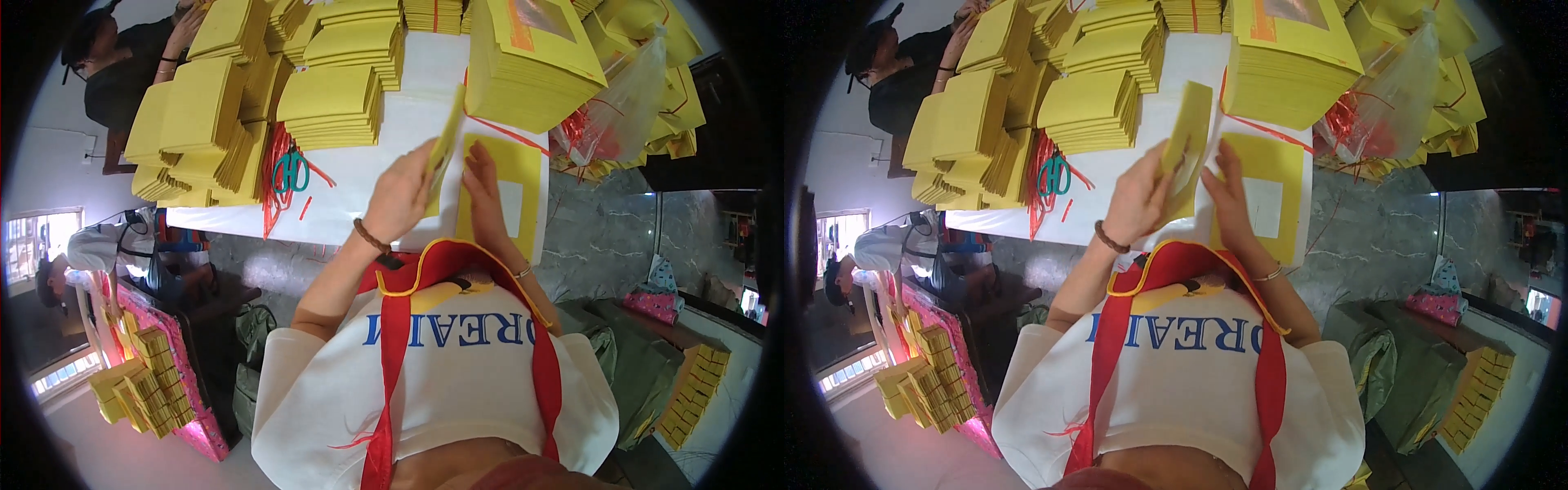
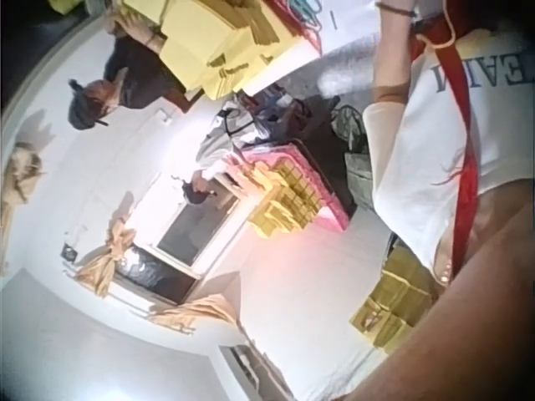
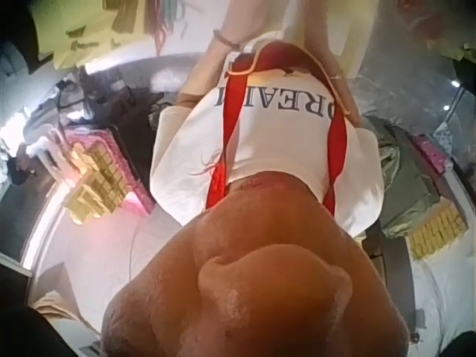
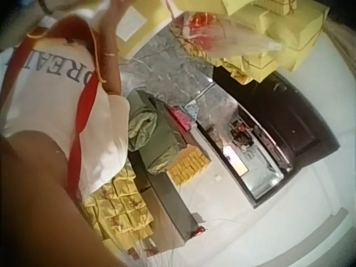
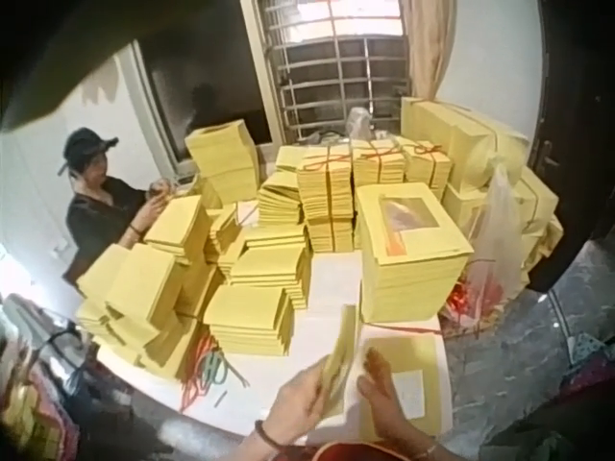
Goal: Folding and stacking yellow joss paper sheets on a workspace.
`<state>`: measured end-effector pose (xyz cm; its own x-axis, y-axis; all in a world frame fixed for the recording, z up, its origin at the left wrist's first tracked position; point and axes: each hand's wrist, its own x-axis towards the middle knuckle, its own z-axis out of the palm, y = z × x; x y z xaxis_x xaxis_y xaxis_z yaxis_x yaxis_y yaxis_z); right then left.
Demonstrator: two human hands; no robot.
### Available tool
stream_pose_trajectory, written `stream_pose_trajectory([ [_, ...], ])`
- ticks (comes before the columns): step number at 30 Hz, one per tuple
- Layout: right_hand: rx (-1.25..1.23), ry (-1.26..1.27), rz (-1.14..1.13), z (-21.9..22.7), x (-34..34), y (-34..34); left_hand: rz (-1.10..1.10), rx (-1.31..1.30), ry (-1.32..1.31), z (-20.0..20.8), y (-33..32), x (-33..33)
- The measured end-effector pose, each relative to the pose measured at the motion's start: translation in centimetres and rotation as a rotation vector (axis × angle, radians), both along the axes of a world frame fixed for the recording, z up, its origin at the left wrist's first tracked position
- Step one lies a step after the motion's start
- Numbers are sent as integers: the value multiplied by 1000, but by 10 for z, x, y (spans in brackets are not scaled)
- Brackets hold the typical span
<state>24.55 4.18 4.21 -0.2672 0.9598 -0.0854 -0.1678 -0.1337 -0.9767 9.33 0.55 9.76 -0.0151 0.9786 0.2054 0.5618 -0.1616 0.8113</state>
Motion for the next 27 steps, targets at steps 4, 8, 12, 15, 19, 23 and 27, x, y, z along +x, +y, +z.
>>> stream_pose_trajectory([
  [4,-258,370,132,2,-14,-11,-120,17,-46,3,-4,17],
  [8,-479,589,198,2,-11,-8,-142,-41,-129,-2,-3,22],
  [12,-463,729,307,-14,-5,-3,-120,-84,-159,-13,0,24],
  [15,-534,708,214,-9,-10,-4,-40,-97,-114,-13,3,27],
  [19,-521,694,160,-9,-10,-3,27,-44,-91,-18,7,33],
  [23,-466,836,190,7,-8,-7,14,-52,-223,-27,7,29],
  [27,-549,571,140,3,-5,-4,-58,-136,-544,-43,10,23],
])
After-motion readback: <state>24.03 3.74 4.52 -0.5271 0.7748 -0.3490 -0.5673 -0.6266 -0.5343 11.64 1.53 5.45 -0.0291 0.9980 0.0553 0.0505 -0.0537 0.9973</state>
